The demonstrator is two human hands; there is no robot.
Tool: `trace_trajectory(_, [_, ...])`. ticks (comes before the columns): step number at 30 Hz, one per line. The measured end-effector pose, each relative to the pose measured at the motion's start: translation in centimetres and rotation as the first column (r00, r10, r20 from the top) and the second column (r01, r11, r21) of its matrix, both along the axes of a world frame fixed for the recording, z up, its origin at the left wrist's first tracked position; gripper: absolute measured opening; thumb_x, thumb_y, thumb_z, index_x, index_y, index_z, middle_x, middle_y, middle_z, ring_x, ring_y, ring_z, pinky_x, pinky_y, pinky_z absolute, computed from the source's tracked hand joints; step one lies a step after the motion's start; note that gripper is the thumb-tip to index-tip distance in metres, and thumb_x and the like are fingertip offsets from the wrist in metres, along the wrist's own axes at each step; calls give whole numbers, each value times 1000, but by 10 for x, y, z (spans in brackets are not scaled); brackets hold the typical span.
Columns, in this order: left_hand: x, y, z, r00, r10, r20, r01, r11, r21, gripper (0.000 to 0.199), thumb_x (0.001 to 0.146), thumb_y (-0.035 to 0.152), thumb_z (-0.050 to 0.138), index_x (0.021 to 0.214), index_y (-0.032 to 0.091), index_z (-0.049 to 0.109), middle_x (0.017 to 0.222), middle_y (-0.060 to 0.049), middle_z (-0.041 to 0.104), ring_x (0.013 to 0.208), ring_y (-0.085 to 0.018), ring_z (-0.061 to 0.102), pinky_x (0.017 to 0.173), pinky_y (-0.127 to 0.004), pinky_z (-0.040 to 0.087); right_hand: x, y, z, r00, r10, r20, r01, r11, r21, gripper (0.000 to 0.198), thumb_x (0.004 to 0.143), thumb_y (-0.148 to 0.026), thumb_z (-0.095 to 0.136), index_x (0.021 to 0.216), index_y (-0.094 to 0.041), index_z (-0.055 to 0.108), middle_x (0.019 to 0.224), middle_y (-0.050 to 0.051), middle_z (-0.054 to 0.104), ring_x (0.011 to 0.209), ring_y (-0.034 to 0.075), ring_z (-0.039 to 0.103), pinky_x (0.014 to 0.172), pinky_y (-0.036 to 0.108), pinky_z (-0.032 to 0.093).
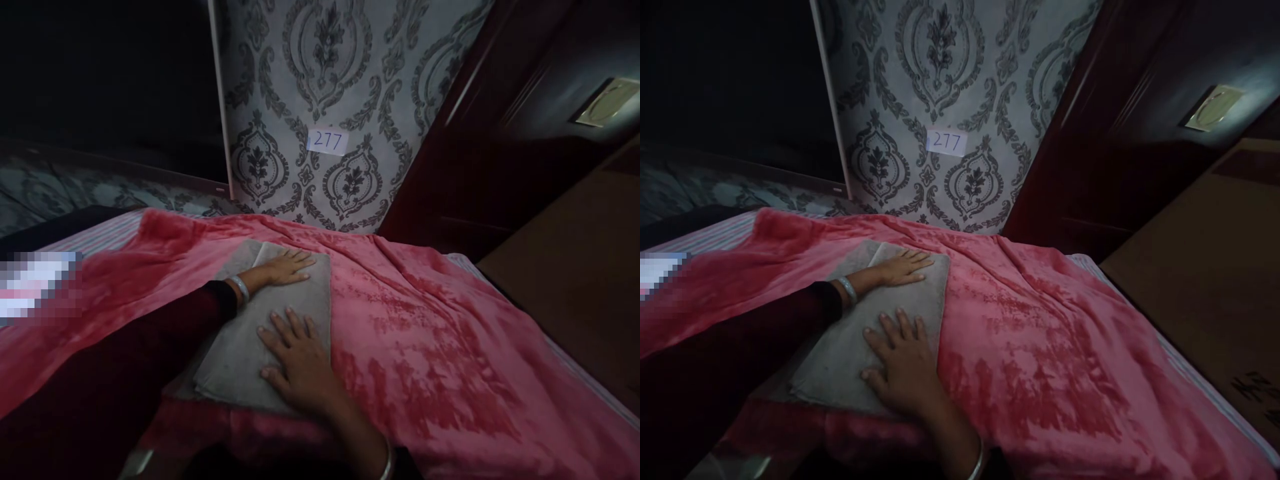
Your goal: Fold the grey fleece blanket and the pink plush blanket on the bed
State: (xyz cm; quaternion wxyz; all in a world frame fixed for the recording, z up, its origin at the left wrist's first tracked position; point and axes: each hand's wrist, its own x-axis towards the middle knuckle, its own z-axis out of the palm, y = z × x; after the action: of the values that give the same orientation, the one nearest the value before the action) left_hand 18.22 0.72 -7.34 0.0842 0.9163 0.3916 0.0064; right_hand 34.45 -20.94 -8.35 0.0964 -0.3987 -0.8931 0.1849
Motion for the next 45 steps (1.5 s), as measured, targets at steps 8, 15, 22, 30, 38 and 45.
trace_trajectory(8, [5, 14, -1, 970, 241, 35, -243, 967, 77, 70, 102, 58, 29, 161, 20, 35, 162, -16, 41, 149, -34, 38, 122, -52, 23, 0, -1, -5, 1000, -12, -21, 13, 1000, 29, 66, 100, -59, 48, 160, -37, 32, 172, 1, 19, 159, 31, 6, 126, 62, 6])
trace_trajectory(15, [3, 0, 14, 925, 380, -2, -376, 917, 130, 67, 104, 51, 28, 161, 15, 33, 166, -16, 32, 156, -32, 25, 126, -56, 8, 0, 0, -2, 1000, -9, 28, 8, 999, 37, 66, 101, -59, 47, 161, -37, 31, 171, 1, 21, 159, 31, 8, 126, 62, 8])
trace_trajectory(22, [-43, -33, 9, 965, 260, 26, -261, 963, 69, 74, 99, 59, 40, 162, 22, 31, 171, -15, 19, 159, -31, 14, 126, -57, 4, 0, 0, -4, 999, -10, 37, 9, 999, 49, 65, 101, -58, 47, 161, -37, 31, 171, 1, 21, 159, 31, 8, 125, 63, 9])
trace_trajectory(30, [-57, -33, -1, 935, 353, 24, -354, 935, 27, 75, 101, 61, 30, 163, 19, 27, 171, -16, 18, 159, -31, 13, 126, -54, 8, -1, -12, -4, 998, -6, 59, 2, 998, 57, 66, 101, -58, 48, 161, -36, 31, 171, 3, 19, 158, 33, 10, 125, 64, 11])
trace_trajectory(38, [-46, -42, 14, 908, 419, 10, -419, 908, 10, 72, 102, 58, 30, 162, 19, 28, 170, -17, 20, 158, -31, 17, 125, -55, 8, 1, -57, -9, 997, -3, 75, -3, 997, 78, 67, 100, -56, 50, 161, -39, 29, 171, -1, 19, 159, 32, 7, 125, 63, 10])
trace_trajectory(45, [-57, -120, 7, 985, 152, 86, -156, 987, 40, 69, 100, 58, 43, 159, 23, 37, 169, -14, 26, 158, -30, 19, 127, -54, 5, 4, -52, 10, 1000, -17, 5, 17, 999, 48, 53, 105, -40, 44, 156, -27, 44, 163, 7, 41, 154, 25, 29, 126, 53, 22])
